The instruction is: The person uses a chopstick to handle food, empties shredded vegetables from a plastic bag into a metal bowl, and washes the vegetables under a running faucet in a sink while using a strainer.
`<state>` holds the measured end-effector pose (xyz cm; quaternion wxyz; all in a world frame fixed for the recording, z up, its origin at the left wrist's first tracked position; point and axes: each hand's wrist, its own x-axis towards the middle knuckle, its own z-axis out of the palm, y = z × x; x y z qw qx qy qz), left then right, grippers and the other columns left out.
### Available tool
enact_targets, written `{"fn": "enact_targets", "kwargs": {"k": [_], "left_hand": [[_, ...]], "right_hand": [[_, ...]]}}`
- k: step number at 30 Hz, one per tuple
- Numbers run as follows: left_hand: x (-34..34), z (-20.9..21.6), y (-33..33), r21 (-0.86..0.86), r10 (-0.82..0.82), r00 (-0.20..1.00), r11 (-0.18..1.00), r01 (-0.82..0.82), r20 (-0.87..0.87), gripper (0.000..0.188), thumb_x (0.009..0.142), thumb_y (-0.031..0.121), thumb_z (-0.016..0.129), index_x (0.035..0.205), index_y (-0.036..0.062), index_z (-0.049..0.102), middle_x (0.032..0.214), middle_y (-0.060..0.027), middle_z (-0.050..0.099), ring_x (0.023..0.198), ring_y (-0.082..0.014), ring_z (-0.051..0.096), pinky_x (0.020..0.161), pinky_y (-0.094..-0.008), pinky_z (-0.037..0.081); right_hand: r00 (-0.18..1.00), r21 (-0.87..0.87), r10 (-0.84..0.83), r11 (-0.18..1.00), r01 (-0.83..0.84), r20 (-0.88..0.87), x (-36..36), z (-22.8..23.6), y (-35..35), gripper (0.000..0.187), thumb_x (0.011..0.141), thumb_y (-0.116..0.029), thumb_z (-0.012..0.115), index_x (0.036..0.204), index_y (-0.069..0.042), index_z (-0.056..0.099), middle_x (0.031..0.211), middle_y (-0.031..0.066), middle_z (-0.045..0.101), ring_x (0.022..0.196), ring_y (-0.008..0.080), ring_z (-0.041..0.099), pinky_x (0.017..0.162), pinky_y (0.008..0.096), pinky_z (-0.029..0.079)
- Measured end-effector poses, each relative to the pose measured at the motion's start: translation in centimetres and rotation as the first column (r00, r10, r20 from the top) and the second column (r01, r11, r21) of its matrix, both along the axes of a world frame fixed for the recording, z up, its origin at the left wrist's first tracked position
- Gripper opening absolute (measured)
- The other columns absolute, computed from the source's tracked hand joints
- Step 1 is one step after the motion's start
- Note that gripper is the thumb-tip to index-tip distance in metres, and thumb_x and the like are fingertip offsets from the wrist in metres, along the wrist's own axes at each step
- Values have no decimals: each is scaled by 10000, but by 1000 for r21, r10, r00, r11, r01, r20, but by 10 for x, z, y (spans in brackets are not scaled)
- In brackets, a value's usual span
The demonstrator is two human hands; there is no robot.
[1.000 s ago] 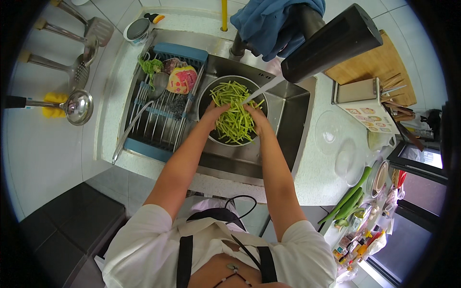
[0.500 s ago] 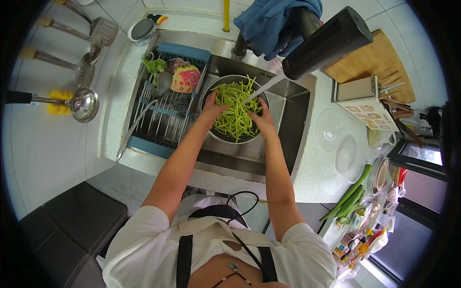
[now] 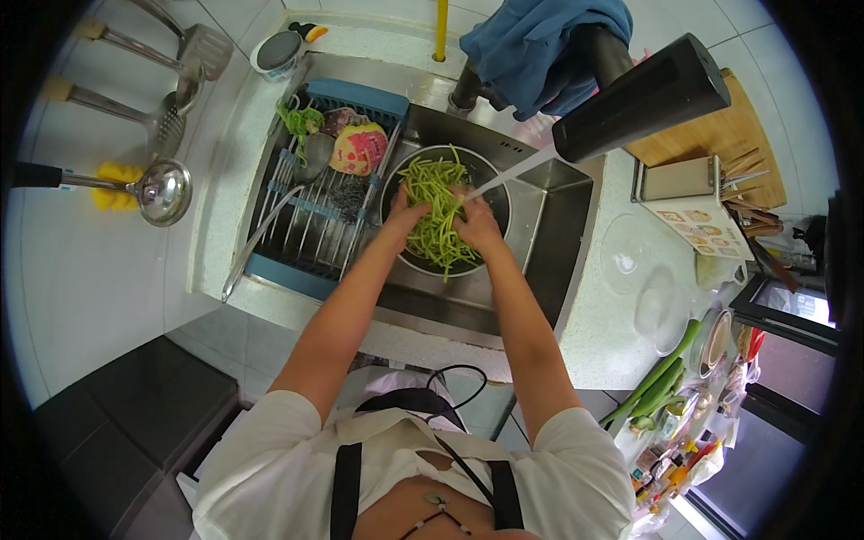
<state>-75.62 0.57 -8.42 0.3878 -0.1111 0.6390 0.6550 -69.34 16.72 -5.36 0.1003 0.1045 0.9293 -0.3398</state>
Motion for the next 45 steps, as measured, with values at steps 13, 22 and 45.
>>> {"fn": "enact_targets", "kwargs": {"k": [13, 22, 45], "left_hand": [[22, 32, 3, -729, -667, 676, 625, 278, -314, 1000, 593, 166, 724, 1372, 234, 100, 1406, -189, -1, 1260, -429, 93, 949, -479, 322], [10, 33, 10, -752, -695, 549, 637, 170, -464, 706, 632, 6, 666, 1248, 139, 348, 1332, -196, 200, 1176, -421, 285, 853, -434, 441], [7, 24, 13, -763, -869, 363, 478, 435, -337, 736, 754, 85, 550, 1359, 72, 132, 1423, -113, 90, 1322, -262, 36, 1056, -441, 104]], "right_hand": [[994, -77, -85, 993, 90, 65, 19, -5, -5, 727, 658, -229, 668, 1305, -175, 342, 1362, 192, 240, 1239, 370, 247, 1017, 425, 233], [938, 146, -347, 928, 342, 10, 27, 3, -3, 721, 612, -146, 684, 1258, -131, 364, 1180, 211, 398, 1059, 384, 433, 865, 415, 401], [947, 348, 16, 928, -134, 321, 35, 34, 3, 723, 704, -268, 655, 1323, -239, 283, 1366, 123, 263, 1220, 374, 290, 950, 428, 338]]}}
